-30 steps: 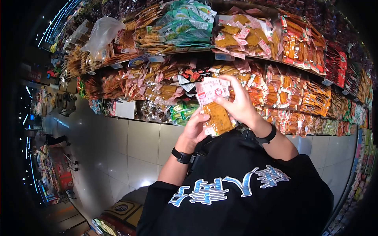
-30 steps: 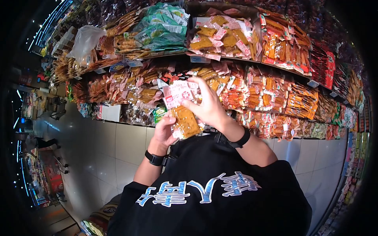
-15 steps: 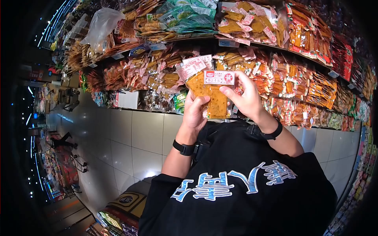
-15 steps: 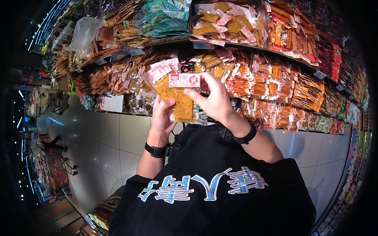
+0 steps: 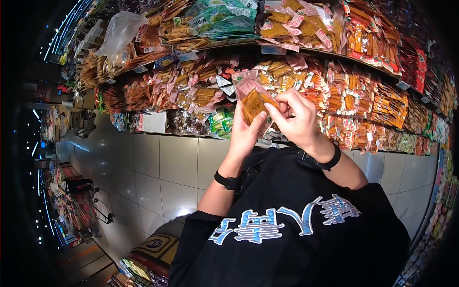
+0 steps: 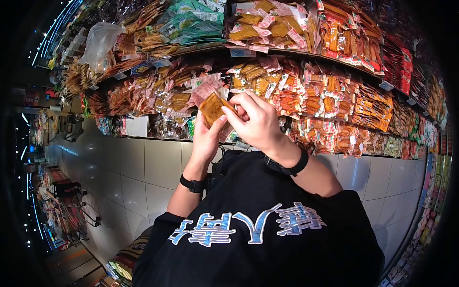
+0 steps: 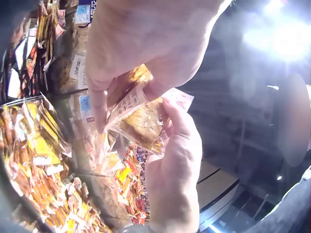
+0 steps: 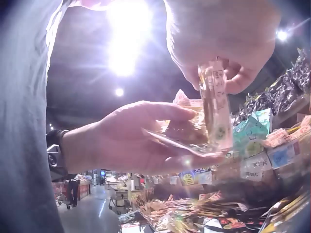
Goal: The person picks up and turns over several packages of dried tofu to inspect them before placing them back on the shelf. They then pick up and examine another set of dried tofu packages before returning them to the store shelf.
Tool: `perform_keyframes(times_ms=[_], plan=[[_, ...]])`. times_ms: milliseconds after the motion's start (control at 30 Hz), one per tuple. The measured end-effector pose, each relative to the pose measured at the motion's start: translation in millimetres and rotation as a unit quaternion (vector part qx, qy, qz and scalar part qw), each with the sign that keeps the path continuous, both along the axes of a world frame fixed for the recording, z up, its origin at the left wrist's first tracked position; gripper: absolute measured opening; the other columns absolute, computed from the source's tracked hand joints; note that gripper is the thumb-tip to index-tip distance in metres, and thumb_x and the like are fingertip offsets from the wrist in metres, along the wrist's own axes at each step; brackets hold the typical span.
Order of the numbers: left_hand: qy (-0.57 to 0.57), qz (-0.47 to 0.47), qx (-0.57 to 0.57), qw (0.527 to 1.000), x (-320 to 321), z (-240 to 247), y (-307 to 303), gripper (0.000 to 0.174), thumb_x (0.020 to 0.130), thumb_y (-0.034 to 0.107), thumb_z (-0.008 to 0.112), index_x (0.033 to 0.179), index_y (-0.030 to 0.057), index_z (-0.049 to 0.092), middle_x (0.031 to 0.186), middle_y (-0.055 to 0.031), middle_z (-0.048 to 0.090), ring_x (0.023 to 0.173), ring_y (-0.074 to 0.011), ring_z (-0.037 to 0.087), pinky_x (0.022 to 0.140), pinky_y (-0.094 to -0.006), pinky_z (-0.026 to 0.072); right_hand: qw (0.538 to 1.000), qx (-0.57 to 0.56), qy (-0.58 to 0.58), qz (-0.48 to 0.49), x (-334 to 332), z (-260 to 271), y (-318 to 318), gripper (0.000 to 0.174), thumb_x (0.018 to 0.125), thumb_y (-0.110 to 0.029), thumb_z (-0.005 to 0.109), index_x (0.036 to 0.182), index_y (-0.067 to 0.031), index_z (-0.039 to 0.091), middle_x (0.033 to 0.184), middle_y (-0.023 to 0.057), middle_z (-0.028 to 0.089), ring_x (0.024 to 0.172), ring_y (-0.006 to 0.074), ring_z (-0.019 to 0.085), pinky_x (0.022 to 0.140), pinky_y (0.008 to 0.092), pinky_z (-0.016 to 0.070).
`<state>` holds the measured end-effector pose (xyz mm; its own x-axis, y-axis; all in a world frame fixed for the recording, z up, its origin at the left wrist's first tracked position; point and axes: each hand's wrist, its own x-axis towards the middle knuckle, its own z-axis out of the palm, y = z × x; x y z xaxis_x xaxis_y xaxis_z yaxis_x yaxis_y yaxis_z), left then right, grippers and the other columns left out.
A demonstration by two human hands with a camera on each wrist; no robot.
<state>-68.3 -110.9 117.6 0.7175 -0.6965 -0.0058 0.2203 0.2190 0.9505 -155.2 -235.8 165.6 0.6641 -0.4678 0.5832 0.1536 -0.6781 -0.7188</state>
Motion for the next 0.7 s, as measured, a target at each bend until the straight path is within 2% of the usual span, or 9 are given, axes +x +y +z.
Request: perform_keyframes(times_ms=[33, 67, 167, 233, 267, 433, 467, 600, 700], plan=[[0.008, 0.002, 0.004, 1.0, 0, -1, 0, 0.043, 0.093, 0.001, 0.056, 0.133, 0.003, 0.04, 0.125, -0.0088, 0.056, 0.115, -0.017, 0.056, 0.098, -0.032, 0.0465, 1.0, -0.007, 0.004, -0.006, 1, -1, 2, 0.017, 0.079, -0.007, 0.075, 0.089, -0.0014, 0.063, 0.071, 0.0048, 0.054, 0.051, 0.0131, 0.051, 0.047, 0.0265, 0.0441], [0.016, -0.01, 0.009, 1.0, 1, 1, 1, 0.053, 0.092, -0.002, 0.056, 0.139, 0.0039, 0.034, 0.128, -0.0104, 0.053, 0.116, -0.0191, 0.055, 0.1, -0.0331, 0.0452, 1.0, -0.003, 0.008, 0.006, 1, -2, 3, 0.017, 0.08, -0.01, 0.075, 0.089, -0.0017, 0.063, 0.07, 0.0051, 0.054, 0.051, 0.0139, 0.052, 0.047, 0.0274, 0.0443], [0.112, -0.048, -0.047, 0.991, -4, -1, 6, 0.04, 0.097, 0.009, 0.054, 0.134, 0.0054, 0.04, 0.123, -0.0087, 0.055, 0.111, -0.0195, 0.058, 0.098, -0.0336, 0.0472, 0.999, 0.005, 0.027, 0.029, -2, -5, 9, 0.019, 0.082, -0.017, 0.074, 0.091, -0.0027, 0.065, 0.069, 0.006, 0.054, 0.051, 0.0161, 0.053, 0.048, 0.0294, 0.0447], [0.097, -0.063, -0.059, 0.992, -7, -2, 6, 0.042, 0.099, 0.015, 0.053, 0.136, 0.0065, 0.037, 0.125, -0.0089, 0.053, 0.113, -0.0208, 0.056, 0.098, -0.0357, 0.047, 0.998, 0.001, 0.049, 0.027, -4, -6, 11, 0.021, 0.083, -0.021, 0.073, 0.09, -0.0032, 0.065, 0.068, 0.0063, 0.054, 0.051, 0.0172, 0.053, 0.048, 0.0302, 0.0448], [0.099, -0.067, -0.072, 0.99, -10, 0, 4, 0.043, 0.099, 0.017, 0.053, 0.137, 0.0065, 0.036, 0.126, -0.009, 0.052, 0.114, -0.0209, 0.056, 0.099, -0.0361, 0.0469, 0.996, 0.006, 0.088, 0.025, -5, -4, 9, 0.022, 0.086, -0.024, 0.07, 0.092, -0.0033, 0.065, 0.07, 0.0081, 0.057, 0.054, 0.0207, 0.058, 0.05, 0.0325, 0.0464], [0.072, -0.076, -0.08, 0.991, -12, -15, 3, 0.062, 0.094, 0.03, 0.062, 0.143, 0.0086, 0.03, 0.132, -0.0082, 0.048, 0.12, -0.0205, 0.051, 0.099, -0.0371, 0.0458, 0.998, 0.007, 0.049, 0.028, -2, -11, 6, 0.021, 0.092, -0.021, 0.059, 0.102, -0.0038, 0.064, 0.08, 0.0127, 0.063, 0.065, 0.0281, 0.065, 0.056, 0.0372, 0.0499], [0.077, -0.052, -0.094, 0.991, -14, -11, 3, 0.059, 0.092, 0.027, 0.066, 0.139, 0.0057, 0.037, 0.127, -0.0081, 0.053, 0.116, -0.0201, 0.055, 0.097, -0.0364, 0.0477, 0.999, -0.01, 0.043, 0.03, -1, -14, 6, 0.021, 0.092, -0.02, 0.058, 0.104, -0.0038, 0.064, 0.082, 0.0128, 0.063, 0.068, 0.0281, 0.065, 0.058, 0.0371, 0.0503], [0.12, 0.012, -0.079, 0.99, -5, 9, 1, 0.041, 0.089, 0.003, 0.061, 0.128, 0.0005, 0.048, 0.116, -0.0091, 0.061, 0.105, -0.016, 0.061, 0.09, -0.0305, 0.0513, 0.996, -0.048, 0.062, 0.051, -2, -17, 10, 0.022, 0.088, -0.012, 0.06, 0.108, -0.0036, 0.064, 0.096, 0.0141, 0.062, 0.085, 0.0289, 0.064, 0.072, 0.0383, 0.0505], [0.161, 0.067, -0.102, 0.979, 5, 19, 7, 0.038, 0.089, 0.005, 0.059, 0.126, -0.0011, 0.05, 0.116, -0.0108, 0.062, 0.104, -0.0194, 0.062, 0.088, -0.0346, 0.0532, 0.994, -0.065, 0.063, 0.052, -8, -12, 13, 0.027, 0.084, -0.007, 0.064, 0.11, -0.0031, 0.064, 0.107, 0.0147, 0.059, 0.096, 0.031, 0.059, 0.082, 0.0389, 0.0487]])
